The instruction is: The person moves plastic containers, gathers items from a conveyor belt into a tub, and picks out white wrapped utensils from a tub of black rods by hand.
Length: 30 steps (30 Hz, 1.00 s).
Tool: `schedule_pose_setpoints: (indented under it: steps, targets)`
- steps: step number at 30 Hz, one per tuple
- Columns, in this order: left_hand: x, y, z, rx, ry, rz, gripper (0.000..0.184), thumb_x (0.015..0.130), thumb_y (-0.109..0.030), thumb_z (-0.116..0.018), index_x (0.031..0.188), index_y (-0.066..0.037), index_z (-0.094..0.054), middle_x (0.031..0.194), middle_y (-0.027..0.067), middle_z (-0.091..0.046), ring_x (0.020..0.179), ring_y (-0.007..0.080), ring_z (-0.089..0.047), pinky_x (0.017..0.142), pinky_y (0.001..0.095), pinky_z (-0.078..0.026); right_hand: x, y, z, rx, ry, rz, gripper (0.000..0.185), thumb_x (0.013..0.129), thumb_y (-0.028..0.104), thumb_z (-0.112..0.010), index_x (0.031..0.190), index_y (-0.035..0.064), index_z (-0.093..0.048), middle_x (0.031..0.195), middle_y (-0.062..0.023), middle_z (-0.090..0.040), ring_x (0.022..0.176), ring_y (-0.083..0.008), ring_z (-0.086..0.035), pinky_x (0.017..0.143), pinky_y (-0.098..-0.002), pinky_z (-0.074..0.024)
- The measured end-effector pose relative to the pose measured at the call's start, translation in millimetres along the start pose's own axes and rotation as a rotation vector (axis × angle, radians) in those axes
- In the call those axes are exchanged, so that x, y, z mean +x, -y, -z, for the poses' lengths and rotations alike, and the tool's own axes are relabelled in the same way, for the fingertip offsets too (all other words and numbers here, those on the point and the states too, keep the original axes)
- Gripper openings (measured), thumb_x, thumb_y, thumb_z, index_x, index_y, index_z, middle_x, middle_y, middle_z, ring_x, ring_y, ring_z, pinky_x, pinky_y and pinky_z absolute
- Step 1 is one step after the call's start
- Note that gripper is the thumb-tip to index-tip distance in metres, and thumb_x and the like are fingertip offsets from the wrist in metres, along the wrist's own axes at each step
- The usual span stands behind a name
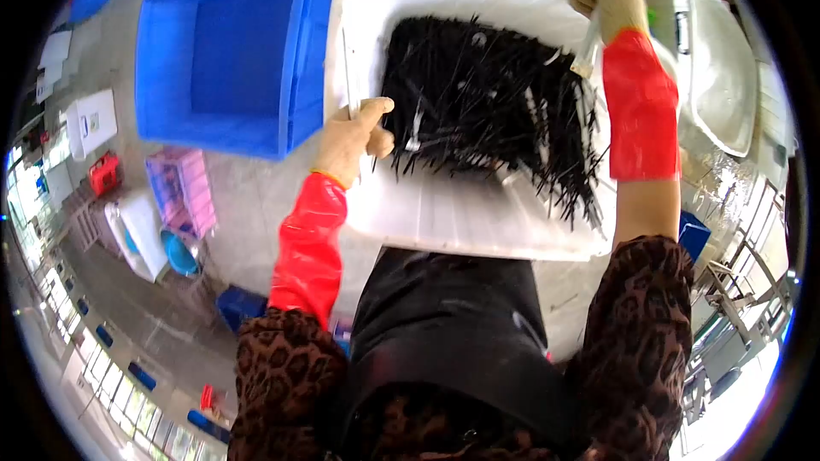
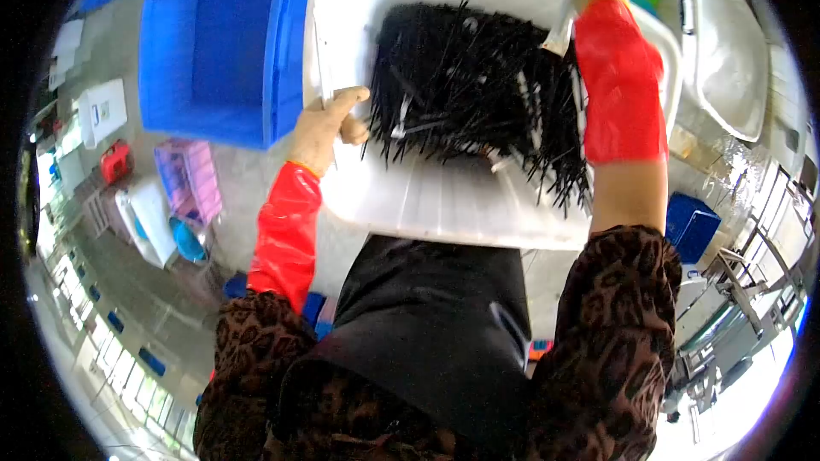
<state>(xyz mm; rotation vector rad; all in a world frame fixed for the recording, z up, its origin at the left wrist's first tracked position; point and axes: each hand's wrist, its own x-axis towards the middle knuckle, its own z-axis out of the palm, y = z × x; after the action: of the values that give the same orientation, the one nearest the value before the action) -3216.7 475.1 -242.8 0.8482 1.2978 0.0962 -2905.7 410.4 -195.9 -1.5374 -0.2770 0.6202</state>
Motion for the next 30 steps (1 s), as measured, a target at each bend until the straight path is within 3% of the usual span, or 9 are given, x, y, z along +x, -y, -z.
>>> schedule_pose_setpoints:
  steps: [4,6,12,15,16,18,21,25,30]
  targets:
    - [-2,67,-5,-0.012,-0.130,0.202,0.031,0.072,-0.025,-0.055,0.084,0.004,-0.049,0.048,0.0055,-0.046,0.035,0.0123,-0.040,0.036,0.0242,-0.037,-83,-49,4,-0.091,-0.101,-0.149,0.028,0.075,0.026,-0.046,0.067,0.0003,-0.050,0.052,-0.0051,-0.046,0.042,-0.0105,-0.041,0.040,-0.0217,-0.0357]
    - [2,85,-15,-0.073,-0.137,0.290,0.036,0.072,-0.027,-0.054,0.084,0.005,-0.046,0.047,0.0031,-0.041,0.034,0.0116,-0.036,0.035,0.0247,-0.037,-126,-81,15,-0.061,-0.081,-0.461,0.030,0.073,0.029,-0.048,0.074,-0.0008,-0.050,0.053,-0.0038,-0.046,0.041,-0.0093,-0.039,0.039,-0.0211,-0.0340]
    - [45,104,-34,-0.117,-0.215,0.368,0.030,0.069,-0.025,-0.056,0.065,0.003,-0.045,0.050,0.0074,-0.043,0.032,0.0126,-0.033,0.033,0.0277,-0.035,-221,-116,8,0.144,-0.128,-0.824,0.027,0.073,0.011,-0.043,0.094,-0.0059,-0.045,0.054,-0.0027,-0.041,0.040,-0.0080,-0.034,0.039,-0.0207,-0.0347]
    - [68,111,-30,0.235,-0.057,0.307,0.024,0.069,-0.019,-0.055,0.067,0.002,-0.046,0.052,0.0073,-0.044,0.034,0.0122,-0.035,0.031,0.0266,-0.031,-223,-111,4,0.078,-0.128,-0.853,0.031,0.073,0.011,-0.043,0.099,-0.0074,-0.044,0.054,-0.0031,-0.042,0.040,-0.0082,-0.035,0.040,-0.0208,-0.0358]
    - [38,70,-38,-0.104,0.022,0.427,0.016,0.069,-0.013,-0.053,0.067,0.001,-0.045,0.052,0.0061,-0.043,0.035,0.0109,-0.033,0.029,0.0249,-0.024,-221,-112,2,0.035,-0.131,-0.821,0.030,0.073,0.010,-0.043,0.098,-0.0073,-0.044,0.054,-0.0028,-0.041,0.040,-0.0077,-0.034,0.039,-0.0202,-0.0341]
    - [67,103,-30,-0.062,0.009,0.364,0.013,0.069,-0.012,-0.051,0.067,0.000,-0.045,0.052,0.0059,-0.043,0.034,0.0106,-0.032,0.030,0.0252,-0.025,-218,-127,13,0.284,0.006,-0.785,0.027,0.073,0.009,-0.043,0.096,-0.0066,-0.044,0.053,-0.0011,-0.037,0.040,-0.0060,-0.029,0.038,-0.0190,-0.0277]
    - [67,112,-24,-0.092,-0.006,0.275,0.010,0.067,-0.008,-0.050,0.065,0.000,-0.044,0.048,0.0049,-0.040,0.034,0.0101,-0.030,0.033,0.0267,-0.028,-216,-117,4,0.231,-0.159,-0.769,0.017,0.074,0.008,-0.043,0.087,-0.0037,-0.045,0.053,-0.0004,-0.035,0.040,-0.0055,-0.025,0.037,-0.0191,-0.0231]
    - [-9,66,-10,0.035,-0.009,0.188,0.036,0.071,-0.025,-0.049,0.080,0.010,-0.051,0.041,0.0054,-0.038,0.036,0.0145,-0.039,0.045,0.0252,-0.042,-225,-104,1,0.124,-0.157,-0.923,0.012,0.073,0.012,-0.048,0.075,0.0008,-0.043,0.053,-0.0034,-0.040,0.040,-0.0085,-0.035,0.039,-0.0219,-0.0356]
    - [-99,39,-6,0.110,0.094,0.282,0.035,0.071,-0.026,-0.048,0.076,0.008,-0.051,0.039,0.0051,-0.037,0.036,0.0135,-0.038,0.044,0.0254,-0.040,-238,-108,-30,0.511,0.164,-1.217,0.030,0.074,0.024,-0.051,0.091,-0.0004,-0.048,0.078,-0.0073,-0.052,0.064,-0.0158,-0.051,0.059,-0.0270,-0.0446]
